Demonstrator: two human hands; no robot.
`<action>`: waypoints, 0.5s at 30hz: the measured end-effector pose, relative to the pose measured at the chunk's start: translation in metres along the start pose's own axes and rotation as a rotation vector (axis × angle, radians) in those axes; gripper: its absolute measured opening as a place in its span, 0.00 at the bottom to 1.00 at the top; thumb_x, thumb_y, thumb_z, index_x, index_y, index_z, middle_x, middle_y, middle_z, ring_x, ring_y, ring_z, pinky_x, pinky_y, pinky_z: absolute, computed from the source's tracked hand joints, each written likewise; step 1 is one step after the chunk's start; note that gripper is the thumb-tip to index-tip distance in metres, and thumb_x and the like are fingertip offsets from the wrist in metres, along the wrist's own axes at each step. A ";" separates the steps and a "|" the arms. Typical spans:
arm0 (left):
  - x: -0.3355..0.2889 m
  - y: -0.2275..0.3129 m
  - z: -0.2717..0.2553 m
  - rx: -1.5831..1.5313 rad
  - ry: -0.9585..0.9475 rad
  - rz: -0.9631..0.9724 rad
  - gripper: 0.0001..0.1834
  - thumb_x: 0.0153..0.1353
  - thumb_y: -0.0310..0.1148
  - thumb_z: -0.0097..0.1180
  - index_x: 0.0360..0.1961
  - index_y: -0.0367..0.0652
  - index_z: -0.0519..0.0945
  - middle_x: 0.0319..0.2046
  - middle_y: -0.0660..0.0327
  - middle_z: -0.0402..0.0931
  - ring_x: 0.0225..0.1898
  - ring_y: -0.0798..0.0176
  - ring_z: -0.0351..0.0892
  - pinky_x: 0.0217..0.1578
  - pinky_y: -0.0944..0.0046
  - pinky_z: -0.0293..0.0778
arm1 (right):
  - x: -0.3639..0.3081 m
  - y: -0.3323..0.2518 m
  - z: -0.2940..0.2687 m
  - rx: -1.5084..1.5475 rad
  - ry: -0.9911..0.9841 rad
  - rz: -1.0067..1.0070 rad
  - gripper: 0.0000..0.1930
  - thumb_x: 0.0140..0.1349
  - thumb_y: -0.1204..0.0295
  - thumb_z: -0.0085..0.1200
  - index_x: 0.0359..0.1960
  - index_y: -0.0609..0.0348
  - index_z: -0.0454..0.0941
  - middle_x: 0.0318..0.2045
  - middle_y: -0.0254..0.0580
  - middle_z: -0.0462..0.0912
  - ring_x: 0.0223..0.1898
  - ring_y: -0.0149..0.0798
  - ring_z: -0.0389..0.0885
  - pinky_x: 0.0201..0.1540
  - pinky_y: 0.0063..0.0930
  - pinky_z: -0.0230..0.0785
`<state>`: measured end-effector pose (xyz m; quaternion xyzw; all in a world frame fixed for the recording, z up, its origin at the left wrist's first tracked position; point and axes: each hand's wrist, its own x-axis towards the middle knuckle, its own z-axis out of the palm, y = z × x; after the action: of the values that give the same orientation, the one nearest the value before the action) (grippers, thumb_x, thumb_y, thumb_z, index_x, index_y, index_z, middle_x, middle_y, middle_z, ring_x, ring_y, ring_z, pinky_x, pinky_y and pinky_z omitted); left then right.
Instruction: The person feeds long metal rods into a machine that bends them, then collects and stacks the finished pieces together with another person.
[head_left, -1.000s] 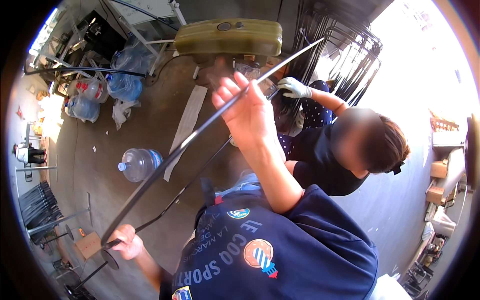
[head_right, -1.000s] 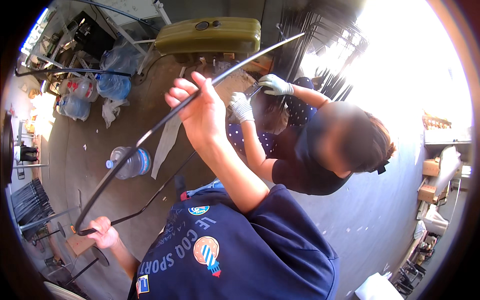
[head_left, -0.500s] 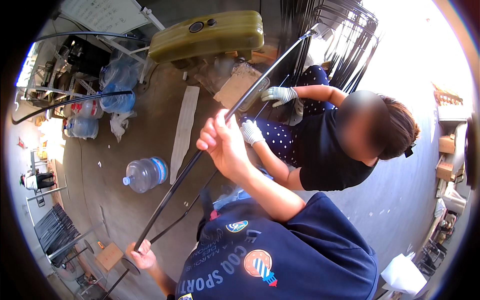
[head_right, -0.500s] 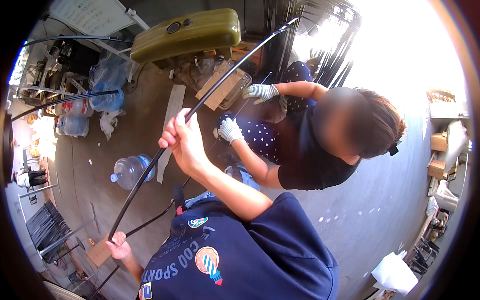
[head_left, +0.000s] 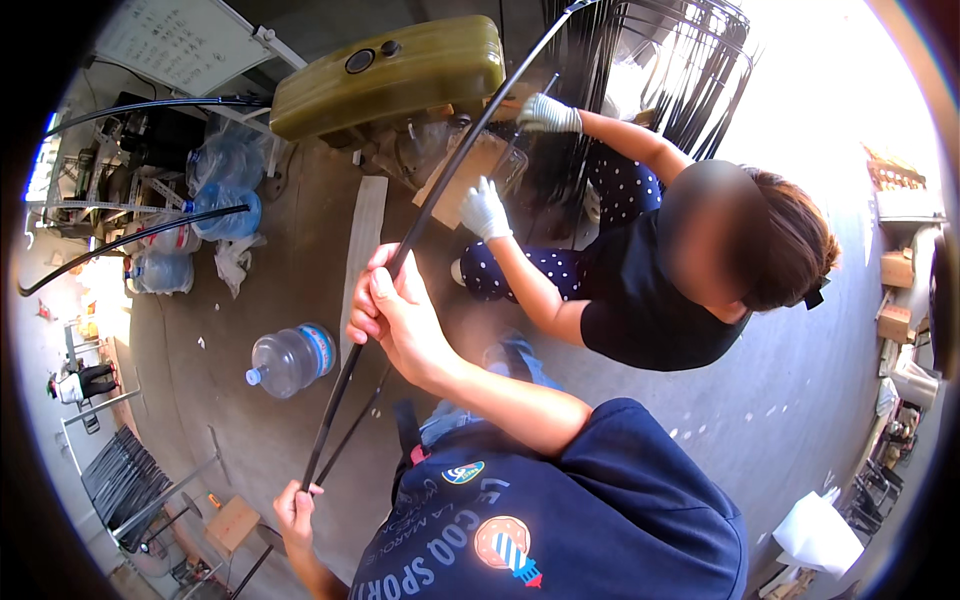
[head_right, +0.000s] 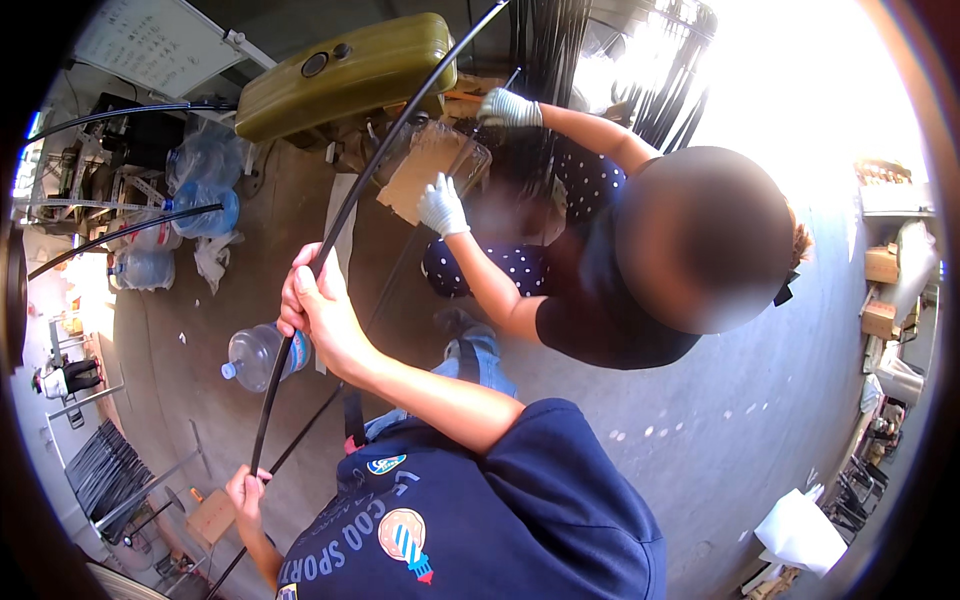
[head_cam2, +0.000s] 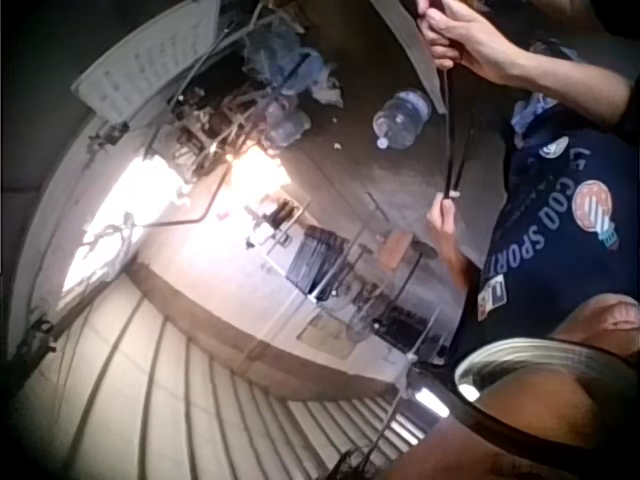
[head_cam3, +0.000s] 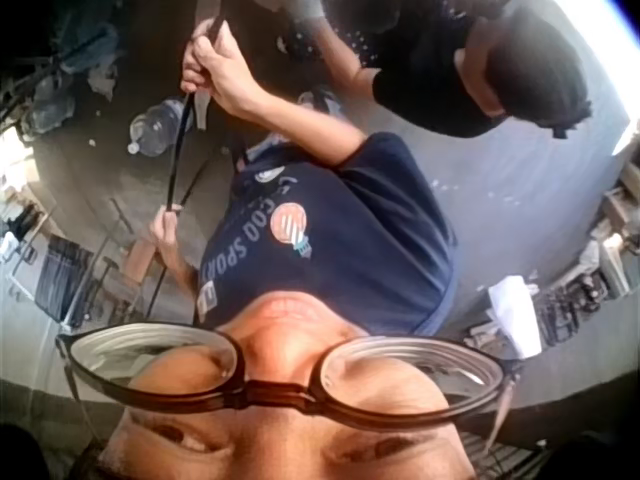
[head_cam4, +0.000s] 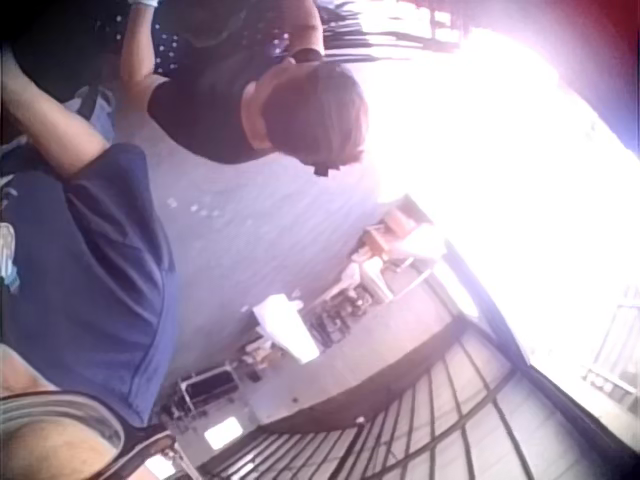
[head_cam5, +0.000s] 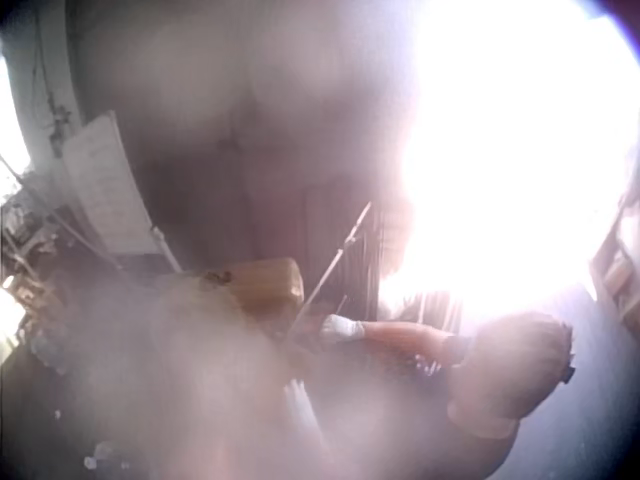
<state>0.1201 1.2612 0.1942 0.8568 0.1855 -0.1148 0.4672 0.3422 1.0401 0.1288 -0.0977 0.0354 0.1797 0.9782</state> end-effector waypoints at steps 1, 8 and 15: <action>0.005 0.002 0.003 0.033 0.010 -0.004 0.21 0.59 0.44 0.44 0.21 0.36 0.73 0.08 0.72 0.53 0.12 0.79 0.49 0.14 0.74 0.44 | 0.003 0.000 -0.003 -0.010 0.014 0.000 0.03 0.65 0.69 0.34 0.37 0.50 0.55 0.21 0.31 0.57 0.17 0.24 0.55 0.23 0.20 0.59; 0.032 -0.003 0.010 0.102 0.032 0.001 0.18 0.60 0.41 0.43 0.20 0.39 0.71 0.10 0.71 0.53 0.14 0.79 0.49 0.15 0.73 0.44 | 0.028 -0.004 -0.025 -0.084 0.102 0.009 0.03 0.65 0.70 0.33 0.38 0.50 0.54 0.20 0.32 0.58 0.17 0.25 0.56 0.23 0.21 0.60; 0.060 -0.027 0.032 0.047 0.047 -0.063 0.16 0.62 0.37 0.41 0.22 0.39 0.72 0.12 0.73 0.53 0.15 0.79 0.49 0.16 0.74 0.45 | 0.062 0.002 -0.052 -0.197 0.175 0.089 0.04 0.65 0.71 0.31 0.40 0.49 0.54 0.20 0.33 0.59 0.17 0.26 0.56 0.23 0.24 0.61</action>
<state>0.1617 1.2602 0.1344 0.8638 0.2205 -0.1133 0.4386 0.3975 1.0530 0.0710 -0.2068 0.1070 0.2162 0.9482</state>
